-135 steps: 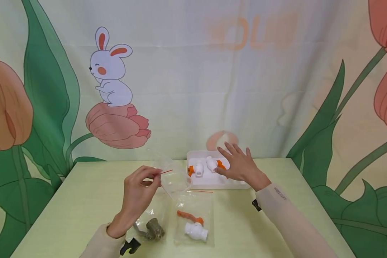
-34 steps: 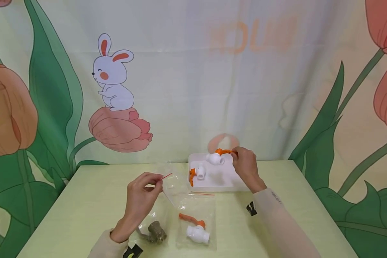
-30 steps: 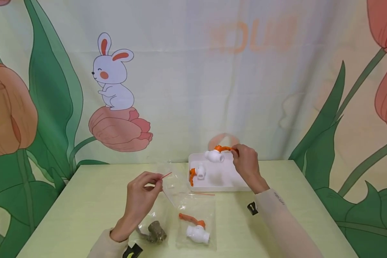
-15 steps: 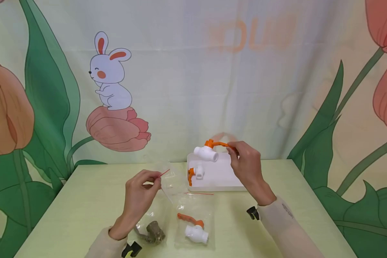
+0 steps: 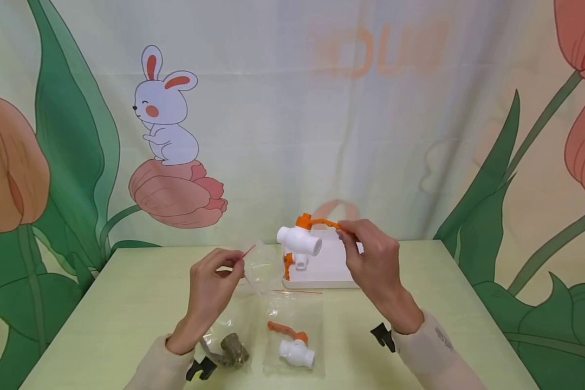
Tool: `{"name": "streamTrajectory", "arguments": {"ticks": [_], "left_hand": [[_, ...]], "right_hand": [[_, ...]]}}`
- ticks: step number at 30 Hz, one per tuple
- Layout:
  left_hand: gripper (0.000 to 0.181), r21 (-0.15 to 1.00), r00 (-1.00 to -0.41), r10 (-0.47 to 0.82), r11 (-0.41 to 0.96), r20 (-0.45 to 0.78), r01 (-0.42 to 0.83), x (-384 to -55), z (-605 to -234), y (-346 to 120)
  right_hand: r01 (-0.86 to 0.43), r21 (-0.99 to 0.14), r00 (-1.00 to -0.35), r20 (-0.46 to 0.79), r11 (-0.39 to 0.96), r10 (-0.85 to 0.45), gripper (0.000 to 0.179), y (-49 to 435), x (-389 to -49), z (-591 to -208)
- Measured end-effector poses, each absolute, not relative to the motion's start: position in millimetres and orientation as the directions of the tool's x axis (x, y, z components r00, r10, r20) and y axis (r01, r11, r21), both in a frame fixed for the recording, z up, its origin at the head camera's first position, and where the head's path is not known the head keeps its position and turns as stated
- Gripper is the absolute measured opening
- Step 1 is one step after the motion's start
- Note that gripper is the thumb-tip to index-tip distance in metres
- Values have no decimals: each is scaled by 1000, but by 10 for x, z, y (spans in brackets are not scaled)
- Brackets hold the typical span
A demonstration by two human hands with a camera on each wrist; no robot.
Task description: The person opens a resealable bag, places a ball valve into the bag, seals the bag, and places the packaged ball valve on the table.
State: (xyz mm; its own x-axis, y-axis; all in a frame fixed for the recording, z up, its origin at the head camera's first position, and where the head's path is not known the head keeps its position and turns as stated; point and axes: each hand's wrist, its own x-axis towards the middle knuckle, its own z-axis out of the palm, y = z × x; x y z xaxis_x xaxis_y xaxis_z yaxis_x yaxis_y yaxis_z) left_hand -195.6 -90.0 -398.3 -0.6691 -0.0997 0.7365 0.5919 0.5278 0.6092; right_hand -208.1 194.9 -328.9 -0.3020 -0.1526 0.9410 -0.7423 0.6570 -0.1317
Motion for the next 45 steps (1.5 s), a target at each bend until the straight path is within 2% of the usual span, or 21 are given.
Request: {"name": "streamTrajectory", "arguments": {"ticks": [6,10,15,25,31,35,45], "left_hand": [[13,617,-682,-101,537,724,576,-1964,-3941,-884],[11,641,-707,-102,526,700,559,-1957,-3912,-858],[10,654,-713,-108,512,693,557,-1947,-3880,-818],[10,655,-700,-117,486,705,578,-1954,-3865,-757],[10,664,-712,-108,479,694,574,-1923,-3852,-712],[10,678,-725,-109,469,680,566,-1914,-3850,-683],[10,677,-725,-84,445,683,586,-1873,-3833,-631]], "right_hand": [[-793,-74,-215,963,605,-165,8,1875,-1919,-3217],[-808,-34,-175,967,588,-185,21,1807,-1839,-3200],[-823,7,-146,964,568,-224,23,1731,-1781,-3216],[-831,122,-45,958,543,-284,19,1611,-1771,-3292],[-804,219,23,941,554,-338,16,1566,-1813,-3351],[-801,243,41,934,547,-354,17,1543,-1832,-3378],[-809,247,31,924,534,-381,17,1491,-1833,-3418]]}}
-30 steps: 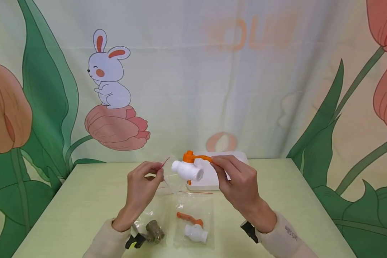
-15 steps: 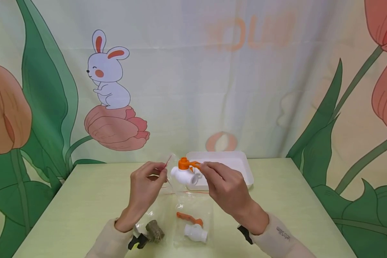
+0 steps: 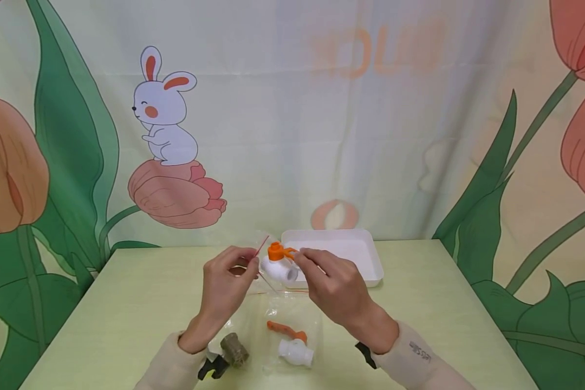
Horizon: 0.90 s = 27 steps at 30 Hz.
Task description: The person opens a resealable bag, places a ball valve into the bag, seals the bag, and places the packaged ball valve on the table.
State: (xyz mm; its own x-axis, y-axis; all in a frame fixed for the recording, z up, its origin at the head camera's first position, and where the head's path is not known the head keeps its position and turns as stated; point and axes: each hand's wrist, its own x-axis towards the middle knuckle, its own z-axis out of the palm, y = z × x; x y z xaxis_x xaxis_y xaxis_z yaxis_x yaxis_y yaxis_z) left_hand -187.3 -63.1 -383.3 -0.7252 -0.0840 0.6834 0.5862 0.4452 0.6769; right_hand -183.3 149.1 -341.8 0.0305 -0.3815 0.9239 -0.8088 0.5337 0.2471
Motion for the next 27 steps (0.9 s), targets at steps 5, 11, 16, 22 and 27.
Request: {"name": "streamTrajectory", "arguments": {"ticks": [5,11,16,22,27], "left_hand": [[10,659,-705,-73,436,705,613,-1870,-3845,-610],[9,644,-690,-54,421,721,639,-1861,-3845,-579],[9,651,-699,-42,409,714,639,-1845,-3836,-565],[11,644,-692,-17,384,722,662,-1820,-3828,-538],[10,648,-697,-5,375,717,663,-1783,-3816,-509]], "right_hand": [[-813,239,12,919,532,-394,18,1463,-1834,-3437],[-818,228,-16,909,528,-417,20,1434,-1854,-3479],[-815,214,-48,901,538,-431,22,1401,-1886,-3518],[-807,206,-70,897,554,-436,21,1348,-1940,-3582],[-801,195,-85,899,566,-430,21,1318,-1971,-3631]]}}
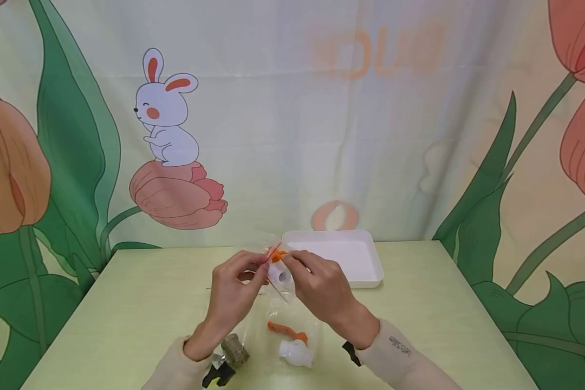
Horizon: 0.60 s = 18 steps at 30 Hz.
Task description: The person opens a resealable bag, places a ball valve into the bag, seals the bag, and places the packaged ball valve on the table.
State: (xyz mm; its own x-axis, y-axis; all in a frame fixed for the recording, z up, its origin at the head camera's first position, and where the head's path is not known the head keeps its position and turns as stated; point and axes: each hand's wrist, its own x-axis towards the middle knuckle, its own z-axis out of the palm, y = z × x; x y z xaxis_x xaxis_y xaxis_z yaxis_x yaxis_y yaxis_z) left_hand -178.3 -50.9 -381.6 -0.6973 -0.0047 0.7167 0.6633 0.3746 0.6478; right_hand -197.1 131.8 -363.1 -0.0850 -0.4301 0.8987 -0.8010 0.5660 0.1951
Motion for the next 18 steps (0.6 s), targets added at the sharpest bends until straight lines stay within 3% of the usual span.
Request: {"name": "streamTrajectory", "arguments": {"ticks": [10,13,18], "left_hand": [[9,669,-716,10,345,699,658,-1704,-3764,-462],[10,675,-721,12,341,693,655,-1693,-3765,-454],[8,680,-723,14,329,690,655,-1685,-3771,-443]], "right_hand": [[-770,209,-132,872,603,-472,15,1261,-1972,-3649],[-764,201,-170,854,613,-491,8,1248,-1976,-3663],[-753,190,-232,820,630,-524,14,1231,-1990,-3680]]}}
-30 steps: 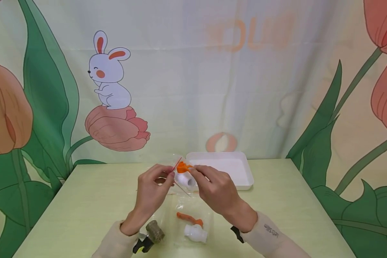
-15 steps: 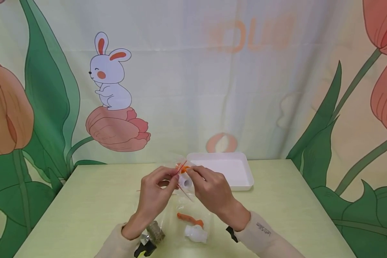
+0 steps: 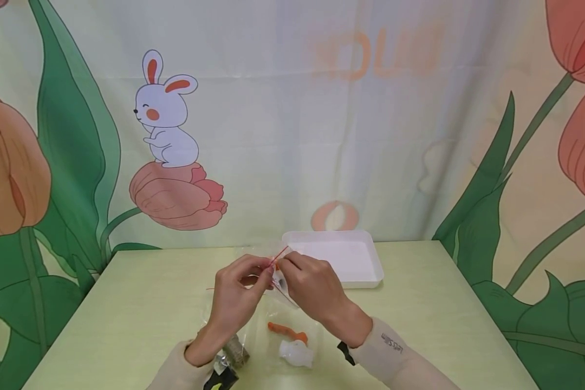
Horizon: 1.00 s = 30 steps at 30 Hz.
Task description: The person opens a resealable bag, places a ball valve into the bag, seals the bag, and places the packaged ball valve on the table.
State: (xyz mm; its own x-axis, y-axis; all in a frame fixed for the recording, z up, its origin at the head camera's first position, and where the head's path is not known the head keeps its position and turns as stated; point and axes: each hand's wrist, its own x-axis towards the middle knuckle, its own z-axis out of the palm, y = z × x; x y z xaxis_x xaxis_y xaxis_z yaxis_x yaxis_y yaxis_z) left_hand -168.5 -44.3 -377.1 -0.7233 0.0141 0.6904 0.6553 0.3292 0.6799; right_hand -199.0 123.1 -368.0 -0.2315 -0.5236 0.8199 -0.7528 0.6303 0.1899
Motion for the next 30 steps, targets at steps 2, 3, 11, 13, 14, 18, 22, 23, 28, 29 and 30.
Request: {"name": "streamTrajectory", "arguments": {"ticks": [2,3,11,13,14,18,22,23,28,29,30], "left_hand": [[8,689,-732,12,326,681,647,-1681,-3767,-443],[7,693,-735,12,324,678,644,-1681,-3765,-442],[7,720,-753,1,292,658,630,-1688,-3782,-436],[7,723,-753,-1,282,658,631,-1690,-3790,-434],[7,723,-752,-1,276,659,633,-1689,-3792,-432],[7,725,-751,2,260,661,638,-1689,-3802,-430],[6,737,-764,1,262,645,623,-1686,-3788,-433],[5,739,-767,-2,268,641,617,-1686,-3784,-434],[5,757,-785,-9,269,620,595,-1697,-3796,-445],[5,765,-790,-11,260,612,589,-1702,-3806,-449],[6,775,-797,-13,248,603,582,-1708,-3816,-454]], "right_hand": [[-750,183,-254,808,636,-532,15,1225,-1992,-3680],[-745,181,-266,802,642,-535,15,1221,-1993,-3680],[-699,156,-361,766,698,-533,14,1202,-2001,-3673],[-690,149,-370,768,708,-523,15,1202,-2004,-3683],[-686,148,-372,770,713,-518,15,1201,-2006,-3689],[-672,134,-390,772,728,-502,14,1190,-2015,-3714],[-658,122,-429,751,743,-503,14,1180,-2021,-3733],[-654,122,-438,744,746,-505,14,1178,-2020,-3734],[-650,112,-475,712,752,-517,19,1191,-2018,-3725],[-653,104,-484,704,750,-519,20,1196,-2018,-3721],[-658,94,-493,696,747,-523,20,1201,-2018,-3718]]}}
